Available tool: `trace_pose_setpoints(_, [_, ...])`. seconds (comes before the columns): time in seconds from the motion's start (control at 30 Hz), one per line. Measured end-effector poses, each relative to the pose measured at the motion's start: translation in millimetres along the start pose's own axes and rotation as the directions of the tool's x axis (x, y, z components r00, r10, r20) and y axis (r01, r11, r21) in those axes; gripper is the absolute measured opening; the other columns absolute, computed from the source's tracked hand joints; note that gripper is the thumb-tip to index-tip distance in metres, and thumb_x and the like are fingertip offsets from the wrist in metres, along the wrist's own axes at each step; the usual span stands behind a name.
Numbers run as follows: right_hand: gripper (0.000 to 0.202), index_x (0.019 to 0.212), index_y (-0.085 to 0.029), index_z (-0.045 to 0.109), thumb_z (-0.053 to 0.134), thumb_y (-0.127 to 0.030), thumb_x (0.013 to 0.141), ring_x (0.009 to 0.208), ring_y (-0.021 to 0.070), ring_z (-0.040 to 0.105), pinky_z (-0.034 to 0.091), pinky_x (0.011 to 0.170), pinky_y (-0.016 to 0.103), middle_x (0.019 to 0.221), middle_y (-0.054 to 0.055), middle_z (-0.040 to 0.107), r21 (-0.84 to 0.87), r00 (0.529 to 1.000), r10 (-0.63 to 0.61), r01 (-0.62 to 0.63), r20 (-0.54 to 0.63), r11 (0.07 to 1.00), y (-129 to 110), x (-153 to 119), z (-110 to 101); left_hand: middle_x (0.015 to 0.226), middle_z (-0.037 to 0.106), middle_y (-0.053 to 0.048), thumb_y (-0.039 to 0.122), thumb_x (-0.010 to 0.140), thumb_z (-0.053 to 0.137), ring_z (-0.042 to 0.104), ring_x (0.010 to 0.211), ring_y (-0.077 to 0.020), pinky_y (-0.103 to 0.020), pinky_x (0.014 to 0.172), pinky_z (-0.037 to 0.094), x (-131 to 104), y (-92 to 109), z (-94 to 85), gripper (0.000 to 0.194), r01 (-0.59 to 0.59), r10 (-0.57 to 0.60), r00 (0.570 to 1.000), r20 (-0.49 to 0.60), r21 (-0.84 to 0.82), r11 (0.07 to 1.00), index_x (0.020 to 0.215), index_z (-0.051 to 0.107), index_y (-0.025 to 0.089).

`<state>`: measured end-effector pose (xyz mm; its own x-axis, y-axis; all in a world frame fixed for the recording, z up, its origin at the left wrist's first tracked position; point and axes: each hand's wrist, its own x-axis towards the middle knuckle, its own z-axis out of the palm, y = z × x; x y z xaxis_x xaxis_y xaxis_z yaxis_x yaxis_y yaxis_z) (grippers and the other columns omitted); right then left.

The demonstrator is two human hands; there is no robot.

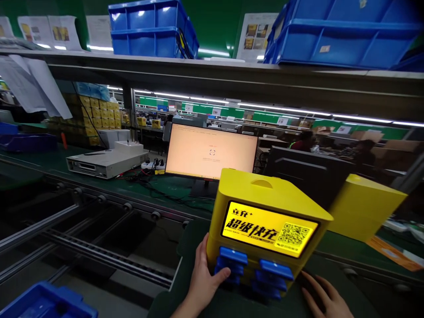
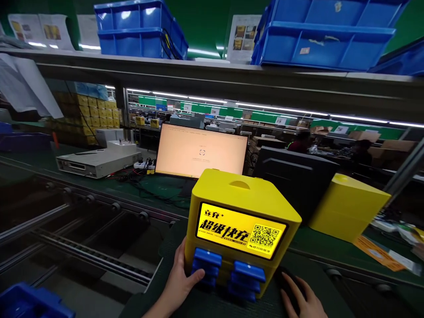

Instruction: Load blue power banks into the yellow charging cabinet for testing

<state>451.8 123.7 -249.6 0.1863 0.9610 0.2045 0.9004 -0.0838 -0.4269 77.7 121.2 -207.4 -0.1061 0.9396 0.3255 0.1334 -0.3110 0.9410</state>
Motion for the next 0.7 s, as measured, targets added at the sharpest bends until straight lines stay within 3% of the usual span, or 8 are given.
trace_pose_setpoints(0.47, [0.051,0.123,-0.025,0.054,0.030,-0.054,0.088,0.110,0.0307,0.048,0.047,0.084,0.046,0.125,0.011,0.044,-0.054,0.978,-0.101,0.093,-0.184,0.994,-31.4,-10.5,-10.0,0.138,0.025,-0.014,0.057,0.072,0.060,0.024,0.132,-0.0307,-0.046,0.110,0.020,8.2,5.5,-2.8,0.089,0.050,-0.052,0.998,0.022,0.084,0.995,0.139,0.018,0.016])
trace_pose_setpoints(0.7, [0.046,0.124,-0.027,0.051,0.033,-0.049,0.089,0.111,0.0301,0.046,0.048,0.082,0.043,0.126,0.009,0.043,-0.052,0.979,-0.097,0.089,-0.180,0.995,-32.4,-11.3,-9.0,0.140,0.023,-0.016,0.060,0.071,0.058,0.025,0.131,-0.0348,-0.052,0.108,0.024,9.9,13.1,-5.5,0.091,0.092,-0.097,0.994,0.054,0.094,0.991,0.139,0.016,0.016])
